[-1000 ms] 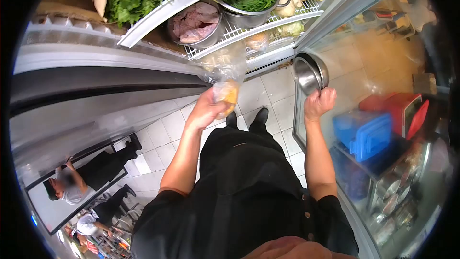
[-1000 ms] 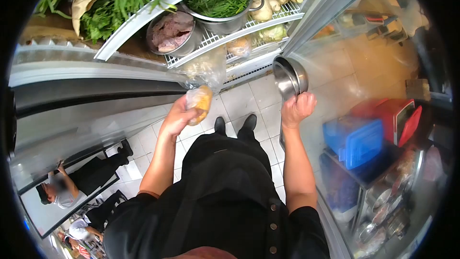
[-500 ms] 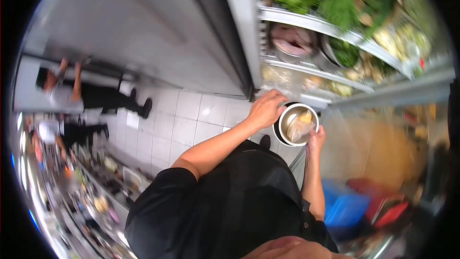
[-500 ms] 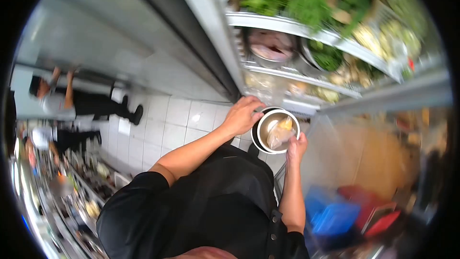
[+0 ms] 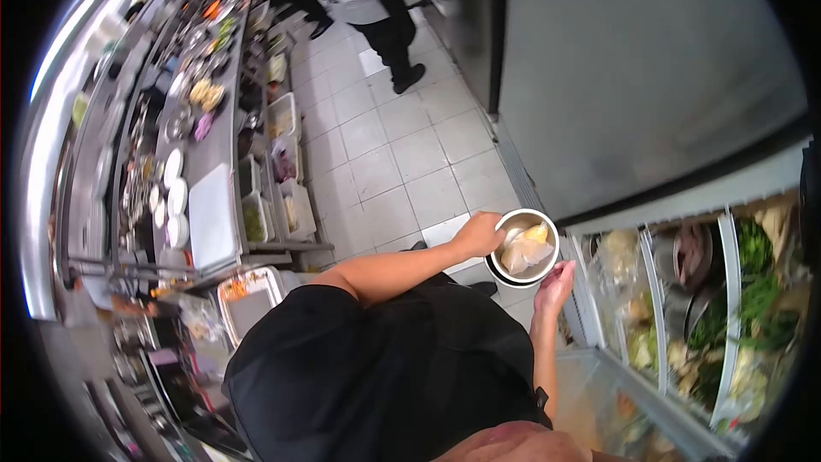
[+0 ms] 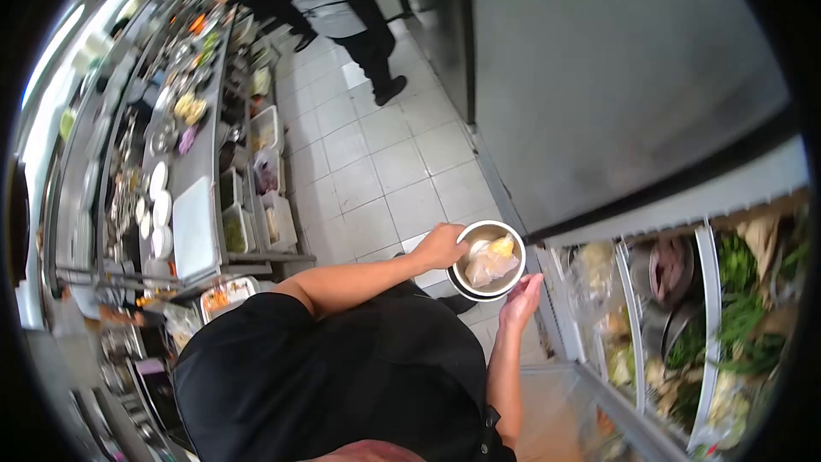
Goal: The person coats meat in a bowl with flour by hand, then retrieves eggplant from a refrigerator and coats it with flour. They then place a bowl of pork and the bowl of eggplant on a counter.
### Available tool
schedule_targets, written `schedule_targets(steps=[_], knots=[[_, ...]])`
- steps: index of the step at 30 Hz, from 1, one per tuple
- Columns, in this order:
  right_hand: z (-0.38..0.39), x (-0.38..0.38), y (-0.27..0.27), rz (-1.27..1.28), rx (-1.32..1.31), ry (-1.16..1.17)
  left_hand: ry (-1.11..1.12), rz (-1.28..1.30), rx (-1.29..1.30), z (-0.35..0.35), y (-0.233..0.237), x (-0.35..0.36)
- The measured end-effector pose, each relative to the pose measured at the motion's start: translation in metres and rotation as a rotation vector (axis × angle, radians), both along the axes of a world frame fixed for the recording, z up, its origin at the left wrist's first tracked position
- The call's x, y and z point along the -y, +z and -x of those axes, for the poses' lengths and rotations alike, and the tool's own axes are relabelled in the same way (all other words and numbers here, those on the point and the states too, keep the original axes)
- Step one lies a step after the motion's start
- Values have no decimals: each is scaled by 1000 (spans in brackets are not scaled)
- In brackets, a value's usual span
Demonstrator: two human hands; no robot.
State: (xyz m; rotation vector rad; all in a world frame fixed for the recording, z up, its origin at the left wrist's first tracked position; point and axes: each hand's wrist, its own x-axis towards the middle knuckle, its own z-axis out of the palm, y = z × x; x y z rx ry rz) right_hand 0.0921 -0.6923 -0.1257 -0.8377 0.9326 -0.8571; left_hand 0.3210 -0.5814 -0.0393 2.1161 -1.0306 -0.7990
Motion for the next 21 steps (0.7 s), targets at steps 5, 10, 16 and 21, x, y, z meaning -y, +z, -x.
schedule_targets(steps=[5, 10, 16, 21], knots=[[-91, -28, 25, 48, -220, 311, 189, 119, -67, -63, -16, -74], [-189, -84, 27, 134, -509, 695, 405, 251, -292, -137, -49, -176], [-220, -142, -38, 93, -608, 621, 1178, 523, -513, -237, -91, -331], [-115, -126, -96, 75, -766, 505, 1515, 290, 53, -373, -126, -559]])
